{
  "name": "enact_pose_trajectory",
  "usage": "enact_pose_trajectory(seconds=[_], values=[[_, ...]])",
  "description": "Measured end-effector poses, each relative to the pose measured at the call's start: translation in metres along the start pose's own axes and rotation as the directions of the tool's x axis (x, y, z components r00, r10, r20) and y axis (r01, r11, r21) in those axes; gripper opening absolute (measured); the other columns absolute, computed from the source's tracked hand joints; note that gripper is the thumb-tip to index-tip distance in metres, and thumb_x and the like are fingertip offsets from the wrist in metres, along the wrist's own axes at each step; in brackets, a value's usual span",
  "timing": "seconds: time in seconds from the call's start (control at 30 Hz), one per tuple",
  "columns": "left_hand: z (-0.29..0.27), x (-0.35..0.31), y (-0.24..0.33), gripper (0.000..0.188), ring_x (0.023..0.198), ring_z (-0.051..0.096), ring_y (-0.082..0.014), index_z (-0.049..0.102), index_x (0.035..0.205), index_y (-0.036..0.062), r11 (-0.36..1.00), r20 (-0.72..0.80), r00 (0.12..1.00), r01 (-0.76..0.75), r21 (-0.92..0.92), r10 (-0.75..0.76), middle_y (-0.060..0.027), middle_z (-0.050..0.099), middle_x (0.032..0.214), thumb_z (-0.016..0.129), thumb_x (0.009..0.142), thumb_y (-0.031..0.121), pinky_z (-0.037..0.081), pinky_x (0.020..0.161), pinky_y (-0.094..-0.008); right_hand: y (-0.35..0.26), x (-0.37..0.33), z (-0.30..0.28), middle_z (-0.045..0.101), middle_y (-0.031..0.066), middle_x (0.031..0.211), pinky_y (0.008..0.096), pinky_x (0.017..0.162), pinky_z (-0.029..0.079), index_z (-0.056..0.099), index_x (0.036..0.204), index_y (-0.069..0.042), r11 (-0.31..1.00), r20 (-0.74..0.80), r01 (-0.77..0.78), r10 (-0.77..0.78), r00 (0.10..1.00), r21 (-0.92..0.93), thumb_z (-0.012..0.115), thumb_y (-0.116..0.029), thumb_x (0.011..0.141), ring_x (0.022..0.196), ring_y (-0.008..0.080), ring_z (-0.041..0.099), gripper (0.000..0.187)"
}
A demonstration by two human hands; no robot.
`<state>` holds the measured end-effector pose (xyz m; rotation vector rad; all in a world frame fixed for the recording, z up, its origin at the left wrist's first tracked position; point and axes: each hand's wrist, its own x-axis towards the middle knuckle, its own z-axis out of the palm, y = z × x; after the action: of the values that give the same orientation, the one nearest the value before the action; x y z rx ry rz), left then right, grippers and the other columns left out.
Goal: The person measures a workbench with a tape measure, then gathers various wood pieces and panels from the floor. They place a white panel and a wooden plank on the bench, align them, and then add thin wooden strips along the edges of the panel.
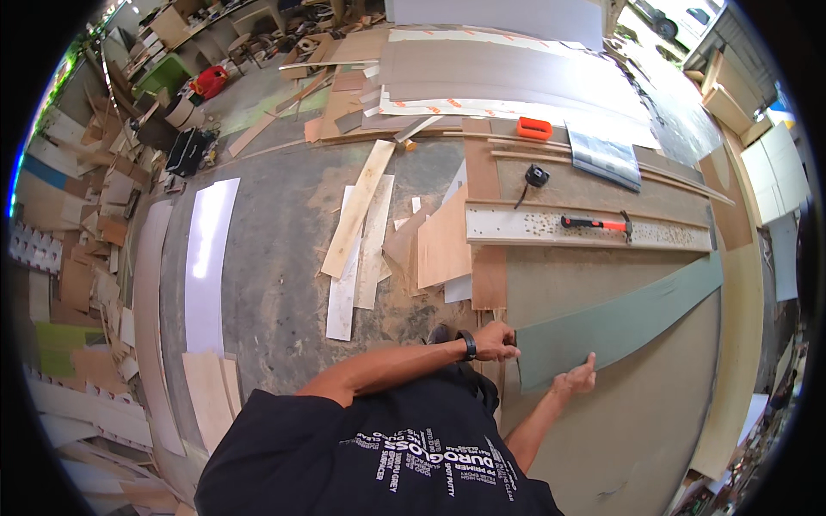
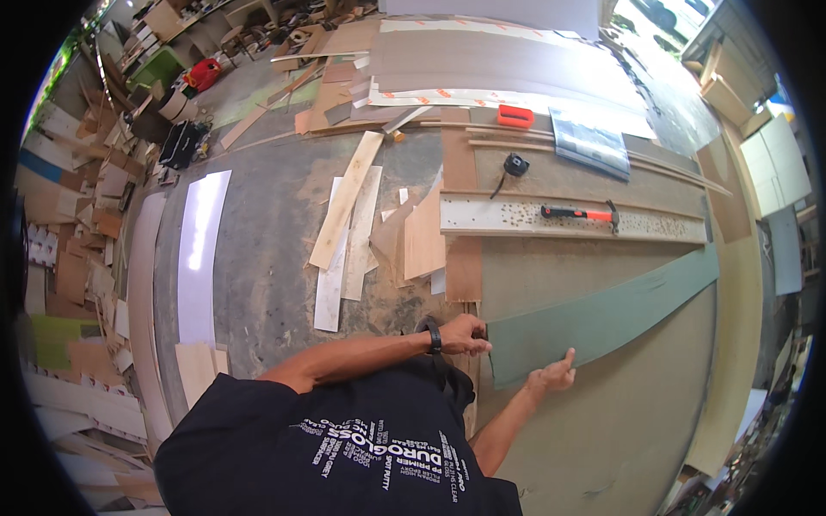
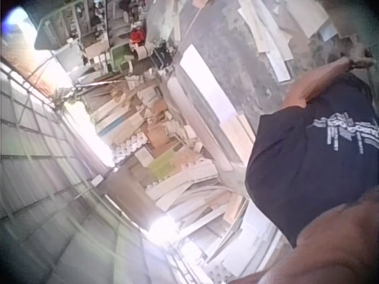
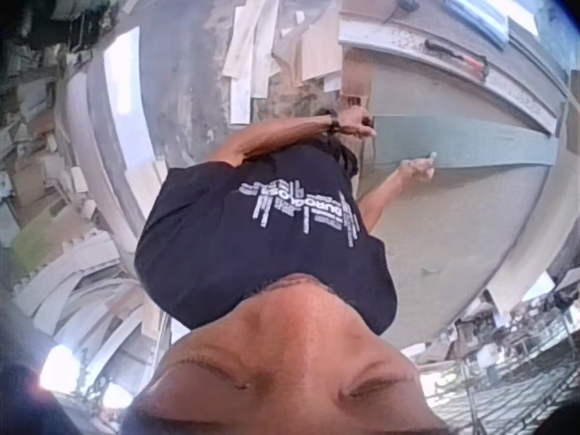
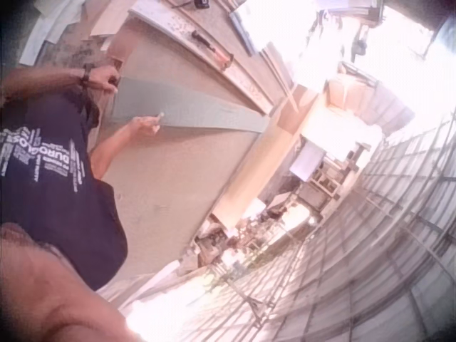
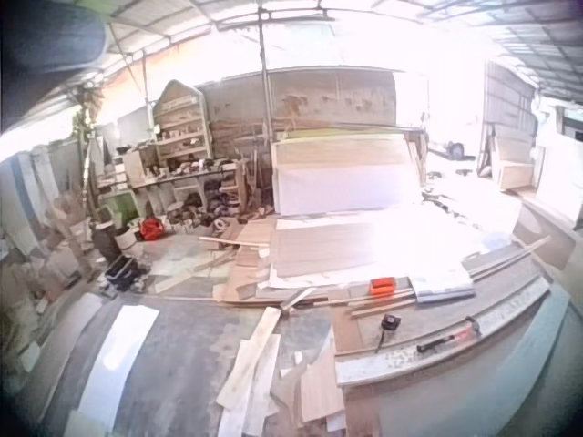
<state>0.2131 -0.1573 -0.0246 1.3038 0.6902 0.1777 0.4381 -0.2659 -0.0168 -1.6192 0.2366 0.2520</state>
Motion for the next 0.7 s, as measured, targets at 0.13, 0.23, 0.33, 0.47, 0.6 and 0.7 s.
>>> enact_pose_trajectory(seconds=[0.13, 0.23, 0.33, 0.47, 0.6, 0.7], values=[[0.017, -0.029, -0.001, 0.042, 0.079, 0.07, -0.0218, 0.07, 0.094, -0.0028, 0.979, 0.179, 0.982, -0.088, 0.184, 0.055, -0.0152, 0.072, 0.085, 0.075, 0.086, 0.038, 0.055, 0.071, -0.0363, -0.003, 0.021, -0.116, 0.065, 0.0128, 0.092, 0.0401, 0.07, 0.056, 0.061, 0.085, 0.002, 0.963, -0.097, 0.215, -0.232, 0.968, -0.161, 0.062, -0.034, 0.093, 0.076, 0.0267, 0.061, 0.037], [0.003, -0.041, -0.016, 0.042, 0.082, 0.069, -0.0227, 0.07, 0.101, -0.0025, 0.909, 0.171, 0.979, -0.167, 0.381, 0.108, -0.0167, 0.072, 0.092, 0.074, 0.088, 0.038, 0.055, 0.076, -0.0367, -0.001, -0.011, -0.206, 0.057, 0.0097, 0.087, 0.0372, 0.063, 0.049, 0.064, 0.101, 0.004, 0.555, 0.077, 0.789, -0.803, 0.59, -0.263, 0.057, -0.04, 0.097, 0.072, 0.0217, 0.055, 0.045], [-0.011, -0.05, -0.028, 0.036, 0.081, 0.069, -0.0209, 0.07, 0.1, -0.0014, 0.862, 0.123, 0.984, -0.171, 0.477, 0.127, -0.0134, 0.072, 0.091, 0.073, 0.089, 0.032, 0.055, 0.074, -0.0358, 0.026, -0.061, -0.306, 0.057, 0.0117, 0.091, 0.0357, 0.067, 0.049, 0.064, 0.119, 0.006, 0.411, 0.111, 0.812, -0.863, 0.494, -0.414, 0.03, -0.059, 0.103, 0.08, 0.0219, 0.057, 0.075], [-0.016, -0.073, -0.061, 0.03, 0.077, 0.068, -0.0153, 0.069, 0.101, -0.0009, 0.903, 0.058, 0.991, -0.132, 0.408, 0.119, -0.0085, 0.071, 0.085, 0.072, 0.089, 0.027, 0.055, 0.067, -0.0309, 0.02, -0.18, -0.406, 0.066, 0.0179, 0.105, 0.0413, 0.082, 0.052, 0.067, 0.118, 0.002, 0.605, -0.213, 0.625, -0.78, 0.588, -0.493, 0.046, -0.038, 0.099, 0.092, 0.0279, 0.062, 0.049], [-0.045, -0.107, -0.166, 0.041, 0.078, 0.069, -0.0264, 0.071, 0.094, -0.002, 0.881, -0.102, 0.981, 0.191, 0.433, -0.163, -0.0154, 0.072, 0.084, 0.072, 0.081, 0.037, 0.055, 0.073, -0.0374, 0.027, -0.275, -0.497, 0.068, 0.0125, 0.108, 0.0362, 0.084, 0.051, 0.072, 0.109, 0.004, 0.975, -0.675, 0.207, -0.208, 0.708, -0.083, 0.067, -0.022, 0.087, 0.093, 0.0244, 0.061, 0.034], [-0.063, -0.163, -0.253, 0.041, 0.077, 0.068, -0.0339, 0.072, 0.086, -0.0018, 0.61, -0.158, 0.923, 0.354, 0.709, -0.352, -0.0198, 0.071, 0.082, 0.068, 0.078, 0.038, 0.052, 0.071, -0.0449, 0.036, -0.334, -0.567, 0.068, 0.0126, 0.103, 0.0369, 0.074, 0.053, 0.072, 0.098, 0.006, 0.975, -0.805, 0.218, -0.162, 0.57, -0.042, 0.07, -0.015, 0.086, 0.083, 0.0251, 0.063, 0.025]])
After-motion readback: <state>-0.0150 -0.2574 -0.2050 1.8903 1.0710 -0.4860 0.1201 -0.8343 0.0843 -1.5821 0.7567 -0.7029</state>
